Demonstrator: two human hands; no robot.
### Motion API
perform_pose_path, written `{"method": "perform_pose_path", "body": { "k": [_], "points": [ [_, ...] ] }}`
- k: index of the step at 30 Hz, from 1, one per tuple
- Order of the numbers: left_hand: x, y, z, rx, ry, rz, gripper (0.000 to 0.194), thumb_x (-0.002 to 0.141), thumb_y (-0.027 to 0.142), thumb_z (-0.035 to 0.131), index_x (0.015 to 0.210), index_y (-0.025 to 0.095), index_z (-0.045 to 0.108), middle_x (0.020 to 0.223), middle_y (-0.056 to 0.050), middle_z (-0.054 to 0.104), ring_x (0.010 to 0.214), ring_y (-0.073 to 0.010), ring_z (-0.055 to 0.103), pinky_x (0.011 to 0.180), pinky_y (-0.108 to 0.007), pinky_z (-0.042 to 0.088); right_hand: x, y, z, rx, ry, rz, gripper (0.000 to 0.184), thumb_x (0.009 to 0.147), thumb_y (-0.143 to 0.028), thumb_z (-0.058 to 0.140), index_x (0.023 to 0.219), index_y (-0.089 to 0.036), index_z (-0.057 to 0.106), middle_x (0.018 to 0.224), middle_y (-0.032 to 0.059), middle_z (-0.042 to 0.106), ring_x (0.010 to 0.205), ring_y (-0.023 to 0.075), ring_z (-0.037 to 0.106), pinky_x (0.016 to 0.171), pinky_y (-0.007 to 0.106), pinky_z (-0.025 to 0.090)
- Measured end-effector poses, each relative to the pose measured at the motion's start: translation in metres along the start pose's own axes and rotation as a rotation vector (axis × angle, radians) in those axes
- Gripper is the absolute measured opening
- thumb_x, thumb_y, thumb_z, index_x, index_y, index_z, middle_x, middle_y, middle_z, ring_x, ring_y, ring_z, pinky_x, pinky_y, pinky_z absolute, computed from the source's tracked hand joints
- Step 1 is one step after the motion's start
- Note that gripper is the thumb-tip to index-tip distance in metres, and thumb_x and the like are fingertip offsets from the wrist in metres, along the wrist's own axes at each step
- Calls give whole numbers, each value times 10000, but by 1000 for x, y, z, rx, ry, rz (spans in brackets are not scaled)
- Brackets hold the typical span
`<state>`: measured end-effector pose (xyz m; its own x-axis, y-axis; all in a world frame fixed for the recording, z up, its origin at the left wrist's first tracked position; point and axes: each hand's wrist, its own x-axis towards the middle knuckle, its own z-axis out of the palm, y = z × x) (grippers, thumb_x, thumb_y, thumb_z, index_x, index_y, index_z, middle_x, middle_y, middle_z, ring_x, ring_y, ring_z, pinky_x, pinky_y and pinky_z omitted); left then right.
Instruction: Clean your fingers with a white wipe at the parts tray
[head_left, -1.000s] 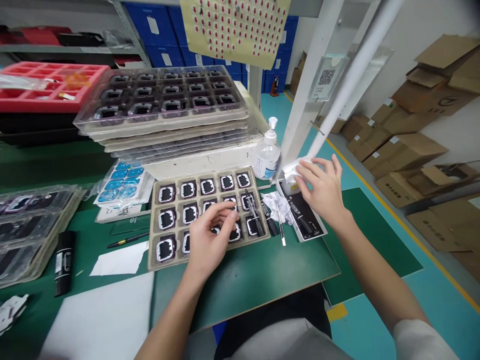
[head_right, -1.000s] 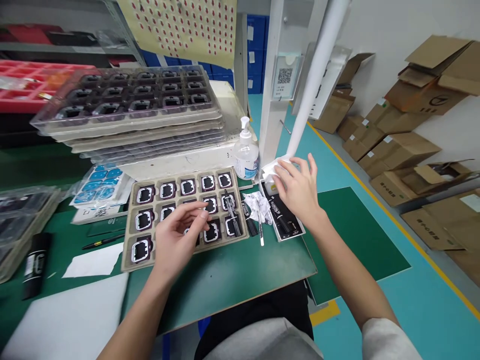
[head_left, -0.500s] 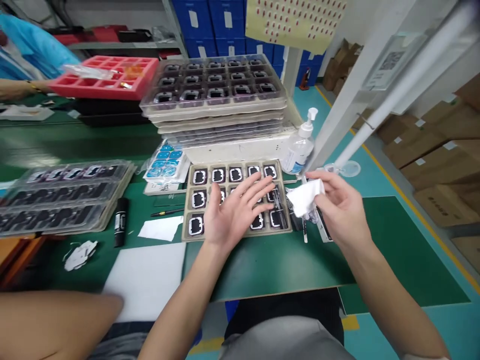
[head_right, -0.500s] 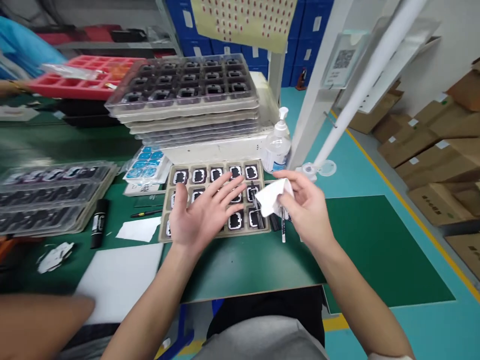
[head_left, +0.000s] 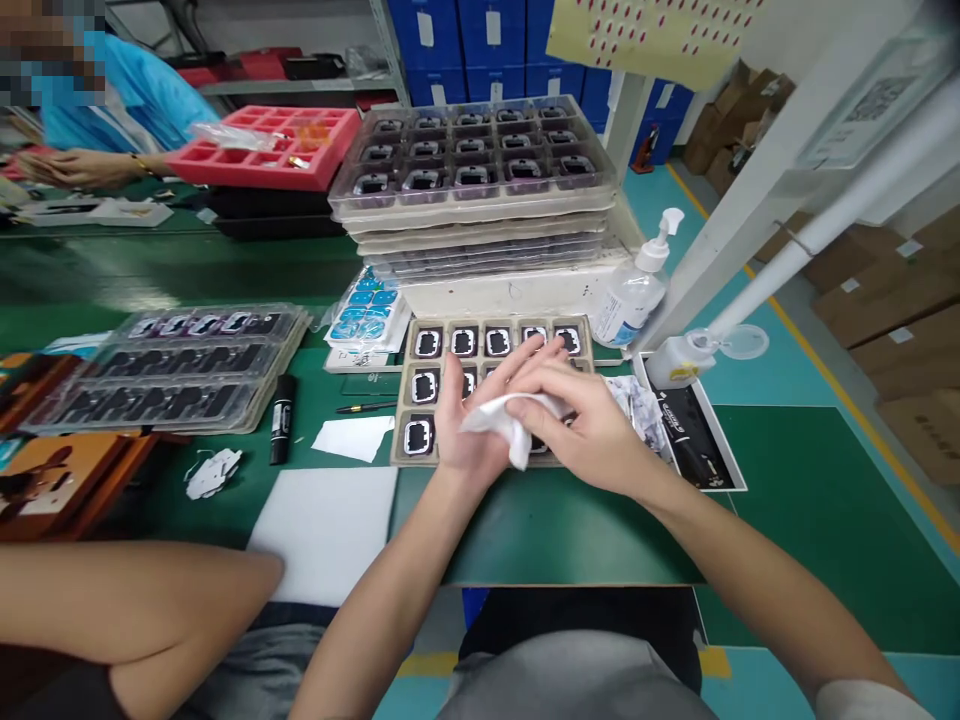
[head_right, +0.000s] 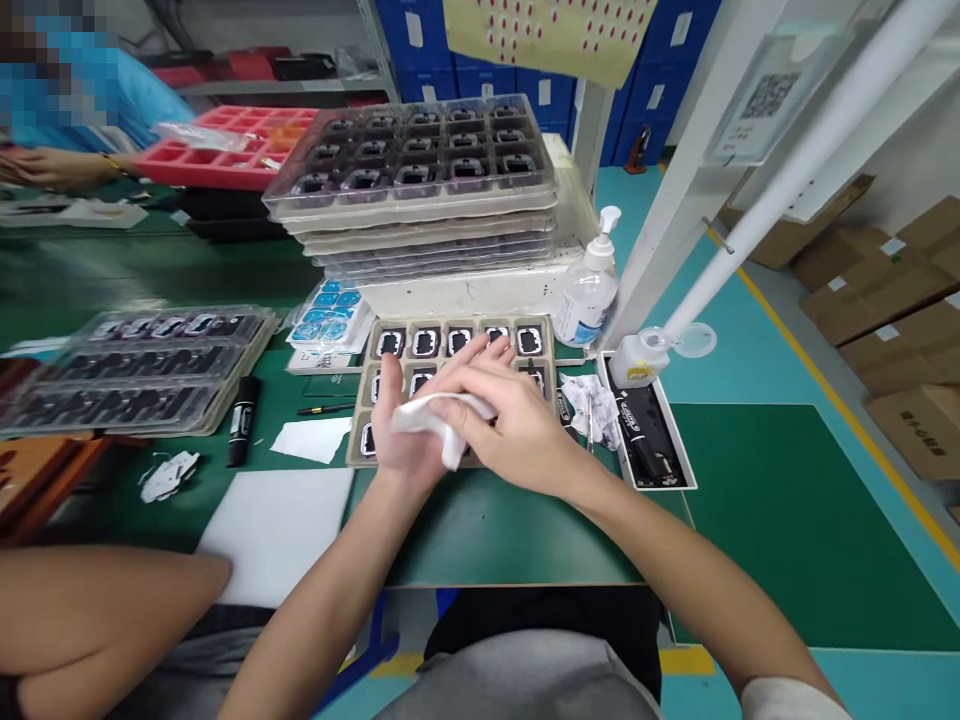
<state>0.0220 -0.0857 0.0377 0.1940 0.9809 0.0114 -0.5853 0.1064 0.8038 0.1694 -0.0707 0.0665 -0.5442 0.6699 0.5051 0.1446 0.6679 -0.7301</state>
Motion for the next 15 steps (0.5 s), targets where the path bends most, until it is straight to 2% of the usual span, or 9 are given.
{"method": "perform_pose_path", "body": {
  "k": [2,3,5,7,8,10,12,15],
  "points": [
    [2,0,-1,-69,-3,55,940,944,907,259,1442,200,629,1617,-136,551,1589,-380,419,1226,-581,470,-1,0,12,73,-73,-46,186,1105,-334,585,1032,-228,720,928,-16,757,798,163,664,748,321,546],
    [2,-1,-1,-94,1,80,921,950,896,271,1457,207,615,1651,-116,518,1617,-370,373,1257,-575,440,-2,1,19,-8,-62,-84,202,1110,-327,574,1016,-224,721,926,-4,752,817,172,661,764,334,536],
    [3,-3,-1,-132,13,102,911,954,885,290,1485,209,591,1676,-98,488,1648,-368,302,1299,-577,388,-3,8,33,-358,69,-166,200,1101,-297,576,1018,-221,741,980,43,744,923,224,640,838,396,497],
    [2,-5,-1,-174,20,86,915,957,883,290,1520,214,563,1688,-84,472,1668,-375,235,1327,-583,341,-1,17,41,-706,222,-224,175,1076,-310,622,1163,-225,748,1120,97,728,1040,279,600,881,443,448],
    [1,-5,-1,-198,23,72,916,958,883,286,1534,221,550,1696,-74,461,1676,-376,202,1339,-582,319,0,21,43,-807,287,-240,232,1065,-326,646,1258,-225,724,1192,118,710,1083,295,582,888,451,431],
    [0,-5,-2,-243,30,56,909,959,880,289,1547,232,536,1710,-60,441,1686,-376,154,1355,-580,282,2,26,42,-861,384,-269,311,1056,-348,668,1334,-209,679,1225,133,691,1098,296,562,882,443,409],
    [0,-3,-2,-271,29,75,899,962,872,311,1540,224,543,1710,-65,439,1688,-376,145,1365,-574,258,2,27,39,-817,357,-287,288,1058,-376,664,1278,-192,688,1131,114,695,1029,277,556,853,428,391],
    [0,-3,-2,-280,-5,110,860,984,842,308,1496,212,592,1684,-73,477,1682,-360,188,1367,-553,262,-1,25,36,-746,175,-296,264,1080,-408,624,1194,-188,716,1014,83,677,938,248,549,804,400,370]
  ]
}}
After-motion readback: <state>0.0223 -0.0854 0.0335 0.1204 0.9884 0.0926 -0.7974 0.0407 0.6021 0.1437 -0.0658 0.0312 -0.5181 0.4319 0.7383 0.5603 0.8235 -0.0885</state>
